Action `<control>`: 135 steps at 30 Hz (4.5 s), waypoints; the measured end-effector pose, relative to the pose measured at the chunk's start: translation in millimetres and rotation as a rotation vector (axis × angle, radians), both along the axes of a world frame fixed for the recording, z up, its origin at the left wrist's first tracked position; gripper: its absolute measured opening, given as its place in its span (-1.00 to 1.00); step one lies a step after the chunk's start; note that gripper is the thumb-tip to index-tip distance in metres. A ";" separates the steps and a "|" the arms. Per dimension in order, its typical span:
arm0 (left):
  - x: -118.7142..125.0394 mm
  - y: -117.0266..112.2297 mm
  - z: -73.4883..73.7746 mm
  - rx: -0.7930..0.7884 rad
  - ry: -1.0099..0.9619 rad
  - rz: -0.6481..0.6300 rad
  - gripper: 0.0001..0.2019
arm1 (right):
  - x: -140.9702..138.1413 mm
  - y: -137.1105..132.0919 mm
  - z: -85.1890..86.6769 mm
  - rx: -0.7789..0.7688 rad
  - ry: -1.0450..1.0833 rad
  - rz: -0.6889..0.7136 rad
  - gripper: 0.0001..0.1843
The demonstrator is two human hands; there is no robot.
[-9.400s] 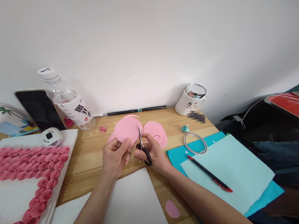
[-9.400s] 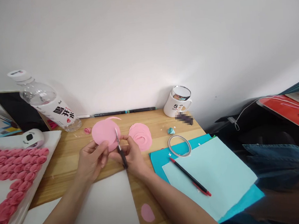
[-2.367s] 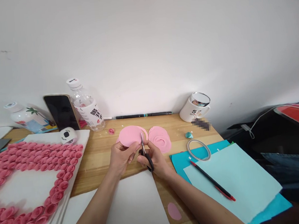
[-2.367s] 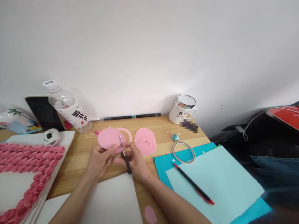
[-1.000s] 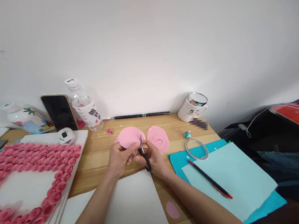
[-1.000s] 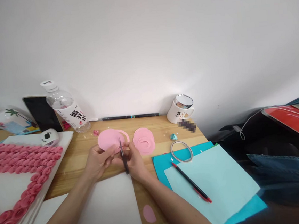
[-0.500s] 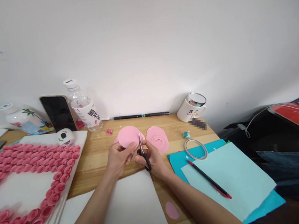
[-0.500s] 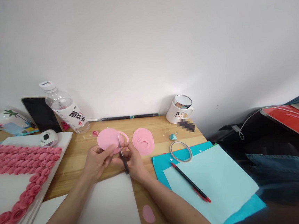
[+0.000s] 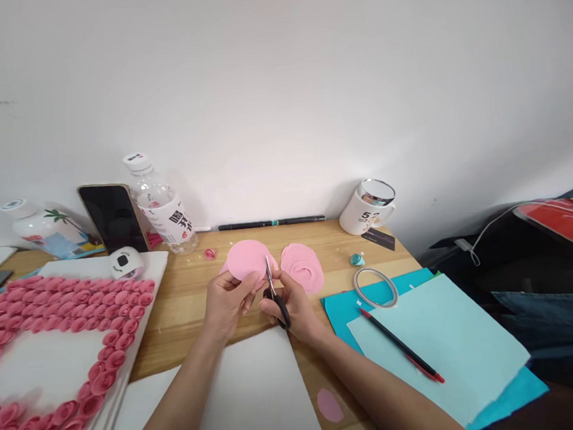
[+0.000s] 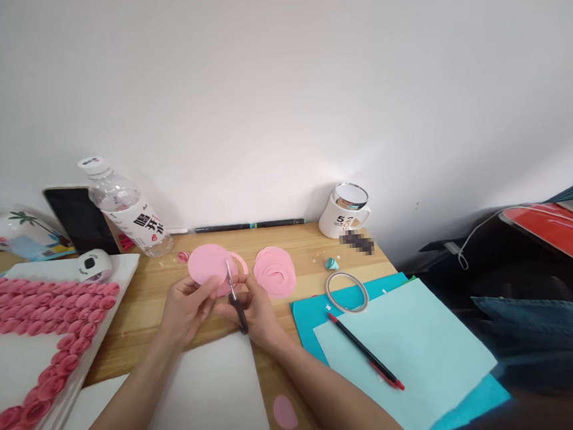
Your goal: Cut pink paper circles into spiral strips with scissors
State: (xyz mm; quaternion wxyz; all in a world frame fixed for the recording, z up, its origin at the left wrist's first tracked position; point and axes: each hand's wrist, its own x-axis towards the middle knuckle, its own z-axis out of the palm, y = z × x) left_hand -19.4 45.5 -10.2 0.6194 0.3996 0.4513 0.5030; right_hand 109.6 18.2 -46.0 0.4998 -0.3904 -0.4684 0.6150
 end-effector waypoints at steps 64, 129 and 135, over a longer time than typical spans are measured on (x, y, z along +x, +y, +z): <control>2.4 -0.8 1.1 -0.055 -0.007 -0.054 -0.72 | -3.6 0.4 6.3 -0.031 0.030 0.001 -0.37; 1.2 -0.4 1.0 -0.036 0.022 -0.049 -0.74 | 4.7 3.4 14.3 -0.024 0.052 -0.038 -0.36; 1.1 -0.1 -1.3 -0.024 0.025 -0.054 -0.74 | 4.6 3.2 13.0 -0.018 0.020 -0.046 -0.40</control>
